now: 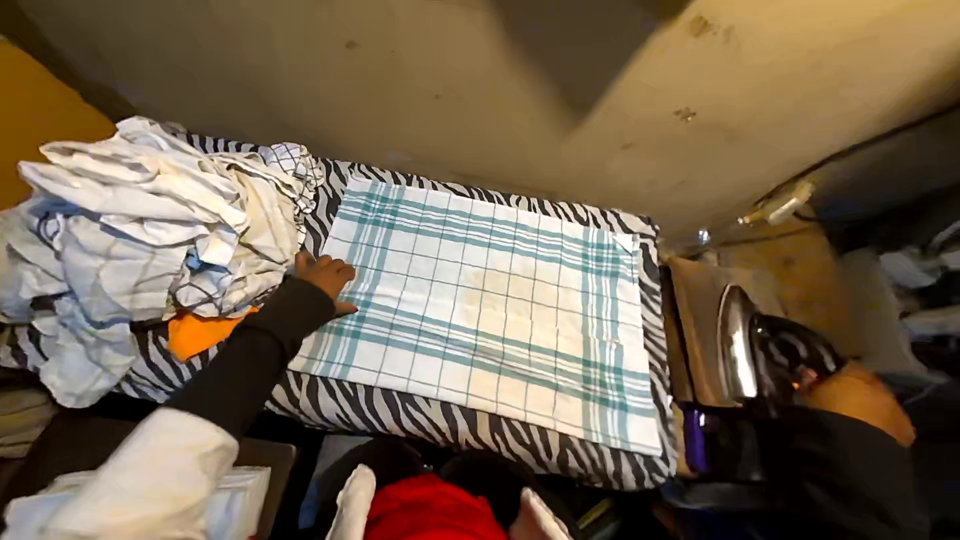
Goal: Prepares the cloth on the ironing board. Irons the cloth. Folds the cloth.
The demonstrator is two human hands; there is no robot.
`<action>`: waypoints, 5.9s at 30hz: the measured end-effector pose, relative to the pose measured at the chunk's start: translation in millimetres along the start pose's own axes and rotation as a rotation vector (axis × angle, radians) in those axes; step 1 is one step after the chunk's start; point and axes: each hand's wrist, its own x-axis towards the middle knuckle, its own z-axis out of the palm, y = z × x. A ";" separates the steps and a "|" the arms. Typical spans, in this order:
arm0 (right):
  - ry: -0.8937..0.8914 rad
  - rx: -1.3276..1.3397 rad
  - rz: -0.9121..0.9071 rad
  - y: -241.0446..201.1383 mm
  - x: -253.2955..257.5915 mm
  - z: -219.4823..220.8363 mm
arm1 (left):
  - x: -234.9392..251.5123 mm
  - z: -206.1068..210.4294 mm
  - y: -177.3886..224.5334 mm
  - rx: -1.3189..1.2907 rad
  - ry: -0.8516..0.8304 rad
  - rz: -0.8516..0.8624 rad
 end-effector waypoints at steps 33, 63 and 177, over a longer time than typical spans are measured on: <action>-0.479 -0.230 -1.250 -434.6 -279.8 29.3 | -147.2 128.3 -19.7 -0.495 0.718 -0.265; -0.633 -0.150 -1.193 -256.2 -290.8 30.2 | -129.6 57.1 -1.9 -0.532 0.474 -0.475; 0.065 0.588 -0.595 -61.9 -66.3 9.9 | -31.7 -35.5 -60.5 -0.235 0.545 0.107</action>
